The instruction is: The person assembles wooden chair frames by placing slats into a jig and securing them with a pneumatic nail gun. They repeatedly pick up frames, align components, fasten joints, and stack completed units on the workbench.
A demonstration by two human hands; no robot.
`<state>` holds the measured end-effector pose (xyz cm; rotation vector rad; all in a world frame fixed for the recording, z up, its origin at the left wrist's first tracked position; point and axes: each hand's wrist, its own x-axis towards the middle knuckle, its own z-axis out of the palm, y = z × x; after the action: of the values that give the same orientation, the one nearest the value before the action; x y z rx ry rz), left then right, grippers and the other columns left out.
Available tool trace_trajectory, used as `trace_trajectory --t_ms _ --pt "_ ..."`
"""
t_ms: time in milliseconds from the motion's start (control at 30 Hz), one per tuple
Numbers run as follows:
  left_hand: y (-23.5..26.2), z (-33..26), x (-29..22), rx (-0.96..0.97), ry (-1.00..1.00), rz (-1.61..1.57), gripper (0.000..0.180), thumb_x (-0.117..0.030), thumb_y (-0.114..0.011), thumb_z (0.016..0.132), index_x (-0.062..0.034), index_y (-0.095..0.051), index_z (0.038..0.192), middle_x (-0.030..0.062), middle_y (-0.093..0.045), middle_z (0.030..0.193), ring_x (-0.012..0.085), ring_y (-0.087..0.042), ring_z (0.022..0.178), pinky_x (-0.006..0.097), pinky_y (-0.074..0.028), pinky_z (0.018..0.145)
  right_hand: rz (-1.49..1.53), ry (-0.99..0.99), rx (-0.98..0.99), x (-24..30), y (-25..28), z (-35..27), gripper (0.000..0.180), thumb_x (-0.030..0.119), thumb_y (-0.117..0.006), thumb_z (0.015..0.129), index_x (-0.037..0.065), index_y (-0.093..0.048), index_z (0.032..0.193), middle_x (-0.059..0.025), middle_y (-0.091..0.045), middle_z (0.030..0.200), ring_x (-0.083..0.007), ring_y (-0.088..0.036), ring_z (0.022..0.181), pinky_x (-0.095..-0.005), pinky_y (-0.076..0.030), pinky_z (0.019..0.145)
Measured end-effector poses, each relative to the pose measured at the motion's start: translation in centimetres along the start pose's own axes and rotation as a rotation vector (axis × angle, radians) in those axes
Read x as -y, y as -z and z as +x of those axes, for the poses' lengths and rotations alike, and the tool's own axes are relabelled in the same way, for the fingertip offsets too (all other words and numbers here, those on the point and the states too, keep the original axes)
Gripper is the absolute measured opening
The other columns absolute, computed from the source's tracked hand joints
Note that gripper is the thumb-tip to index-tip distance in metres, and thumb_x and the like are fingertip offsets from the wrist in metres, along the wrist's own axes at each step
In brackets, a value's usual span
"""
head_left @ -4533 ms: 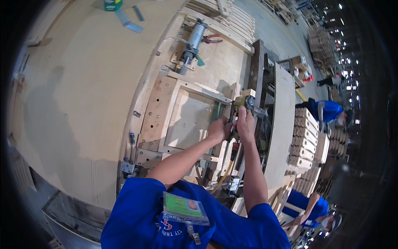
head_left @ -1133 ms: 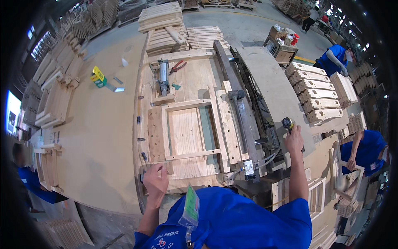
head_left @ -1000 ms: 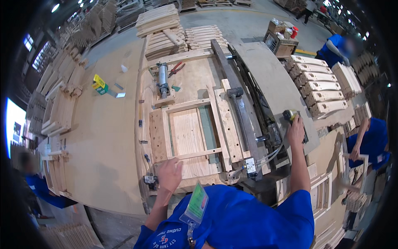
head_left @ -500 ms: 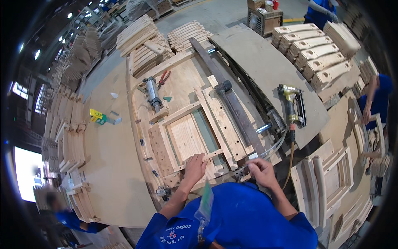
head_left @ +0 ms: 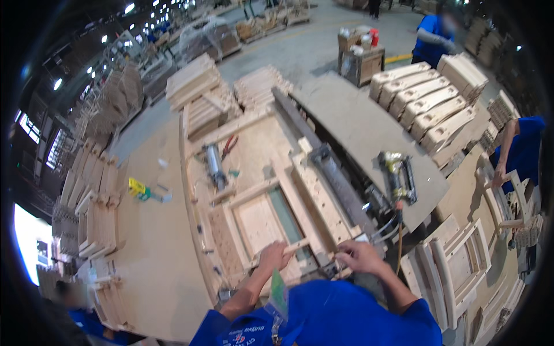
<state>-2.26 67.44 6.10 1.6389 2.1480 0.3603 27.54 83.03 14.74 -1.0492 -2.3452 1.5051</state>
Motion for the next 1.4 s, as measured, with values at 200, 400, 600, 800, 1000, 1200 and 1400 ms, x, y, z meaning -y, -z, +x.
trace_trajectory --t_ms 200,400,600,800,1000,1200,1400 --pt "4.3 1.1 -1.6 0.2 0.117 -0.028 0.051 -0.053 -0.072 0.094 -0.0096 -0.074 0.122 0.0227 -0.074 0.111 0.0444 -0.071 0.106 0.053 -0.057 0.091 -0.202 0.227 -0.267 -1.0 -6.2 6.8 0.061 0.043 -0.077 0.096 0.0 -0.065 0.136 -0.0257 -0.07 0.122 -0.0365 -0.072 0.102 -0.0413 -0.06 0.087" --pt "7.5 1.0 -1.9 0.044 -0.034 -0.082 0.054 -0.053 -0.072 0.095 -0.0076 -0.071 0.123 0.0209 -0.075 0.11 0.0429 -0.072 0.104 0.052 -0.058 0.088 0.869 -0.403 0.175 1.9 -5.0 9.1 0.066 0.046 -0.077 0.097 0.0 -0.061 0.142 -0.0152 -0.075 0.119 -0.0257 -0.076 0.097 -0.0397 -0.063 0.08" --pt "10.3 -1.9 -3.7 -0.073 -0.049 -0.194 0.05 -0.045 -0.078 0.093 -0.0074 -0.071 0.125 0.0181 -0.074 0.113 0.0412 -0.071 0.103 0.049 -0.056 0.088 1.036 -0.257 0.342 5.3 -2.0 7.2 0.069 0.034 -0.08 0.097 0.0 -0.05 0.149 -0.0143 -0.07 0.13 -0.0178 -0.072 0.11 -0.0335 -0.06 0.093" --pt "18.1 -7.4 -6.1 -0.372 -0.124 -0.711 0.064 -0.032 -0.082 0.095 -0.0038 -0.056 0.146 0.0146 -0.071 0.12 0.028 -0.07 0.113 0.04 -0.055 0.1 0.438 0.445 0.14 16.0 -2.7 6.1 0.085 0.024 -0.089 0.088 -0.002 -0.04 0.153 -0.0167 -0.065 0.134 -0.0259 -0.064 0.126 -0.0385 -0.052 0.106" --pt "21.3 -10.8 -5.9 -1.158 0.084 -1.364 0.076 -0.012 -0.08 0.092 -0.0013 -0.037 0.153 0.0106 -0.066 0.109 0.0209 -0.069 0.097 0.036 -0.059 0.085 -0.299 0.709 0.195 24.0 -10.2 4.4 0.093 0.026 -0.089 0.082 0.008 -0.04 0.159 -0.0231 -0.063 0.122 -0.0462 -0.065 0.109 -0.0499 -0.058 0.087" --pt "19.6 -22.0 2.7 -1.575 0.362 -1.658 0.042 -0.003 -0.07 0.089 -0.0056 -0.05 0.126 0.0088 -0.062 0.092 0.017 -0.063 0.067 0.032 -0.055 0.054 -0.277 1.086 0.676 25.7 -13.8 1.9 0.08 0.035 -0.086 0.089 0.009 -0.049 0.156 -0.0247 -0.057 0.139 -0.0423 -0.065 0.116 -0.0463 -0.058 0.096" --pt "15.2 -34.7 11.7 -1.654 0.471 -1.729 0.013 -0.013 -0.067 0.096 -0.0067 -0.057 0.102 0.0066 -0.06 0.078 0.0173 -0.06 0.061 0.034 -0.056 0.054 -0.51 0.655 0.782 15.5 -10.8 5.3 0.07 0.04 -0.082 0.093 0.009 -0.056 0.15 -0.0209 -0.064 0.137 -0.0383 -0.069 0.119 -0.0458 -0.058 0.098"
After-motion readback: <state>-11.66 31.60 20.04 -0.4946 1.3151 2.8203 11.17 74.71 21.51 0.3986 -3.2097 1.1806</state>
